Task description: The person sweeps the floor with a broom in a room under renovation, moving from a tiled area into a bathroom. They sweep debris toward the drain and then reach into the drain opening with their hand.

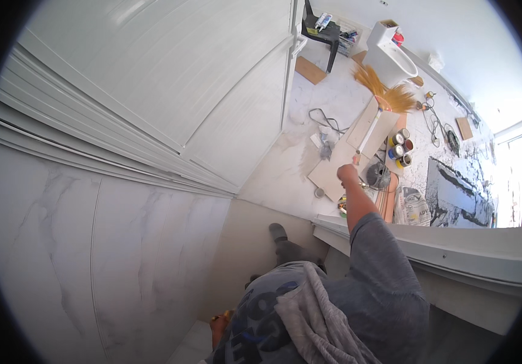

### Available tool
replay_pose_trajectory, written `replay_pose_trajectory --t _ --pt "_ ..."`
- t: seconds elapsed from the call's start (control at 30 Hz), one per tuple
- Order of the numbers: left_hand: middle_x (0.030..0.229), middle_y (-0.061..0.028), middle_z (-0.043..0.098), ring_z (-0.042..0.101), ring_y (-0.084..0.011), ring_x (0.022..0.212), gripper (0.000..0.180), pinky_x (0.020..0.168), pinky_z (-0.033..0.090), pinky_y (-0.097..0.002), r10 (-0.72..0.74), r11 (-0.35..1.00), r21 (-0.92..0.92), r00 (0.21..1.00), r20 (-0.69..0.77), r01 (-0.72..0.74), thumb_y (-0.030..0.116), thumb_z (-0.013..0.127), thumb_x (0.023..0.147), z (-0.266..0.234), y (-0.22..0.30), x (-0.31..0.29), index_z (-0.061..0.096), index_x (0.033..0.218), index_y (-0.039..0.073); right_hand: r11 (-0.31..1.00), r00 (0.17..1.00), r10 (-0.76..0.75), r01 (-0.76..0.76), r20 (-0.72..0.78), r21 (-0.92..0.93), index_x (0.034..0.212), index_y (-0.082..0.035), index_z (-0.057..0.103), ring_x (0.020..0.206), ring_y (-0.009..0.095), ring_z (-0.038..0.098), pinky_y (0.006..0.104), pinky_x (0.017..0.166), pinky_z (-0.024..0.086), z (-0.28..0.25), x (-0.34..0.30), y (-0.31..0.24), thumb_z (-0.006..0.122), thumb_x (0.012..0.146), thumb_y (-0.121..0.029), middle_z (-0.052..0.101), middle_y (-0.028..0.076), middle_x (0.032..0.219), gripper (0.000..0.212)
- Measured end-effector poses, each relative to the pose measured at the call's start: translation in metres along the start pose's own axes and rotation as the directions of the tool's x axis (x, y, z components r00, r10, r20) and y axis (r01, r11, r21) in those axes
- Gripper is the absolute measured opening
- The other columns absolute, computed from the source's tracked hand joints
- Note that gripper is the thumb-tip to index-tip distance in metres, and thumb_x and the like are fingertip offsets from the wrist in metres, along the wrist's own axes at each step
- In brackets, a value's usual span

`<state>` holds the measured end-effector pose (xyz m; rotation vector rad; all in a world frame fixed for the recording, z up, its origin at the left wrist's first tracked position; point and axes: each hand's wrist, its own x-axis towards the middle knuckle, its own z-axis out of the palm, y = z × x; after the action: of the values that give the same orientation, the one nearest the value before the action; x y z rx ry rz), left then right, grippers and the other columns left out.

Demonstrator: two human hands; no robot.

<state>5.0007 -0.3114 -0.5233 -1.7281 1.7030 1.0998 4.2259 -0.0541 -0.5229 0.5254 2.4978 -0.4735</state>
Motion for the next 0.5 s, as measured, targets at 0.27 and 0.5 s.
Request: replay_pose_trajectory --t 0.27,0.5 --pt "0.100 -0.0123 0.066 0.064 -0.0206 0.089 0.029 0.078 0.050 -0.0371 -0.315 0.810 -0.530 0.949 -0.031 0.252 0.009 0.062 0.078 0.010 0.058 -0.024 0.068 0.106 0.001 0.784 0.542 -0.171 0.580 0.823 -0.219 0.104 0.004 0.065 0.066 0.027 0.072 0.0371 0.052 0.058 0.243 -0.145 0.023 0.055 0.093 -0.027 0.068 0.017 0.079 0.035" --pt "0.102 -0.0160 0.061 0.058 -0.0310 0.104 0.010 0.091 0.048 -0.0424 -0.147 0.857 -0.506 0.898 -0.415 -0.093 0.007 0.058 0.087 0.021 0.043 -0.060 0.061 0.096 0.006 0.375 0.146 -0.409 0.927 0.901 0.020 0.118 0.005 0.063 0.061 0.021 0.070 0.0326 0.052 0.057 0.294 -0.233 -0.021 0.065 0.088 -0.028 0.070 0.016 0.080 0.045"
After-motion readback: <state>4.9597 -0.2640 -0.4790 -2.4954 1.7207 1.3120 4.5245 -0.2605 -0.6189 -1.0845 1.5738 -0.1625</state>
